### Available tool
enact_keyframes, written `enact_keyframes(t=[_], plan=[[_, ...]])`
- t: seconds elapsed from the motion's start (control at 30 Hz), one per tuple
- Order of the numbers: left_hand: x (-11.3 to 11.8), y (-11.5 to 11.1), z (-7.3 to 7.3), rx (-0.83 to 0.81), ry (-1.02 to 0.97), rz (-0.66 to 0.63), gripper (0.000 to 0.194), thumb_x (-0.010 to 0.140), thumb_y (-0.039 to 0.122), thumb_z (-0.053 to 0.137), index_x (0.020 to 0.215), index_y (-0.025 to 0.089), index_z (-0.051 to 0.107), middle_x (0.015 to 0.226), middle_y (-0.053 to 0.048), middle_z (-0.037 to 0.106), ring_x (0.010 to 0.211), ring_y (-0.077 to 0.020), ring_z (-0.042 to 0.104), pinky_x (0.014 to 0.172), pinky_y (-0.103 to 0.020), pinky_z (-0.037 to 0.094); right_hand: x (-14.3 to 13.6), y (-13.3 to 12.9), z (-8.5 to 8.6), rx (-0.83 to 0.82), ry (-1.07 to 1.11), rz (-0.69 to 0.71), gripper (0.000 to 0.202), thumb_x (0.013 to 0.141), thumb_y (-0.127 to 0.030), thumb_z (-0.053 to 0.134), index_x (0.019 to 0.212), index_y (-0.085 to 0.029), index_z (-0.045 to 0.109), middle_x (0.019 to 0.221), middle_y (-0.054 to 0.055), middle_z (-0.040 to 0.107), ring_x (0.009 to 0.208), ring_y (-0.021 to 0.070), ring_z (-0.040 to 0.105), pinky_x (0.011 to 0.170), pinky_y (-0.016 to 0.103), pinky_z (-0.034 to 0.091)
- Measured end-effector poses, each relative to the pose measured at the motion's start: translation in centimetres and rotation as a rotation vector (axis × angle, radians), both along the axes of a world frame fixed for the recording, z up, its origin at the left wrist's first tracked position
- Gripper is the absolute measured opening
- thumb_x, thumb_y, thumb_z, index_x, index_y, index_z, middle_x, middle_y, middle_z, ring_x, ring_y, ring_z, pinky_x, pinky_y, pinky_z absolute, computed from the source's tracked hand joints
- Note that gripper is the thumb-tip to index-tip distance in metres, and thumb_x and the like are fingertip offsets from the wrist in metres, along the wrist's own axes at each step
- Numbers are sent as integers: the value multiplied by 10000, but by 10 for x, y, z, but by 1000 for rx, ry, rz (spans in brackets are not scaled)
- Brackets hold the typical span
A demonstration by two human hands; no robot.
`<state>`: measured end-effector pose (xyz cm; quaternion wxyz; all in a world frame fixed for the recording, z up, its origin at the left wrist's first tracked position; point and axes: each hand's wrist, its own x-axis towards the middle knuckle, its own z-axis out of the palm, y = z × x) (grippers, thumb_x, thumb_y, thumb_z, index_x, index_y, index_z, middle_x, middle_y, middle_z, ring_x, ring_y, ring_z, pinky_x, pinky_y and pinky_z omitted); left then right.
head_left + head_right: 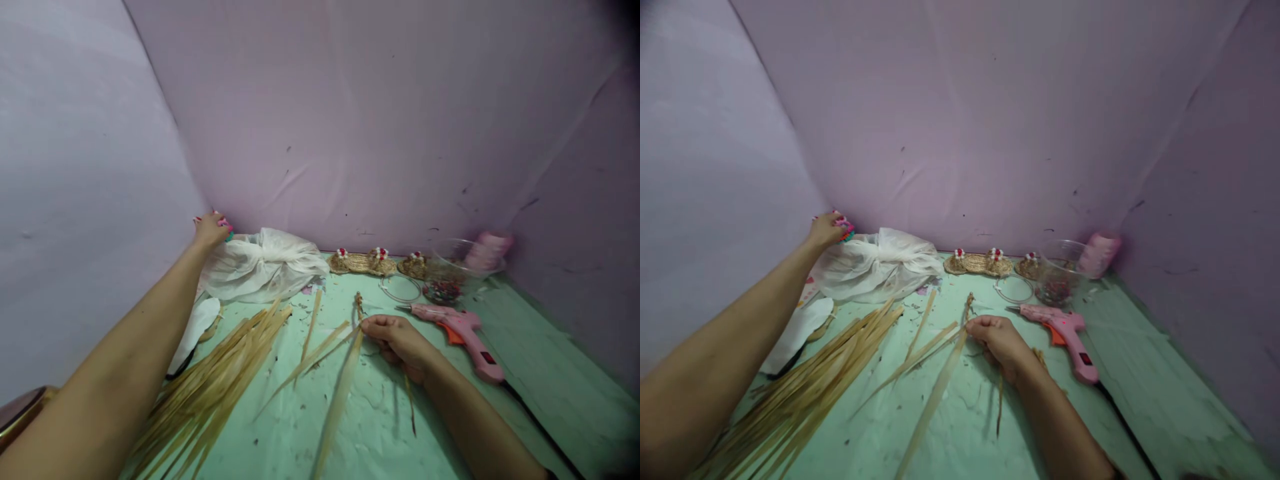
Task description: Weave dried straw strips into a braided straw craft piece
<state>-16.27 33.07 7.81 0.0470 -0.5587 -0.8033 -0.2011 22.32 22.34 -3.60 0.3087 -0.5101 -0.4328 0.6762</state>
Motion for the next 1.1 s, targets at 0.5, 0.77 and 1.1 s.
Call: enact_keyframes(t=[0.5, 0.77, 1.1], plan=[[22, -51, -15, 294, 50, 426, 445, 763, 333, 469, 1112, 58, 451, 1128, -236, 476, 902, -325, 557, 668, -374, 395, 1, -1, 0, 9, 9, -1, 142, 621, -277, 624, 606, -158, 548, 424, -79, 288, 349, 27, 161, 382, 225, 52], [0, -42, -14, 237, 47, 503, 600, 591, 252, 636, 1123, 63, 431, 1086, -256, 510, 898, -353, 571, 682, -419, 441, 0, 0, 0, 11, -10, -3, 165, 595, -276, 616, 648, -136, 546, 402, -103, 295, 326, 13, 187, 357, 186, 79], [-19, -10, 0, 354, 169, 370, 385, 805, 268, 407, 1145, 87, 412, 1069, -202, 575, 994, -281, 548, 783, -378, 427, 1, 1, -5, 3, -37, 0, 248, 569, -342, 652, 664, -140, 545, 411, -104, 297, 337, 12, 177, 363, 196, 64]])
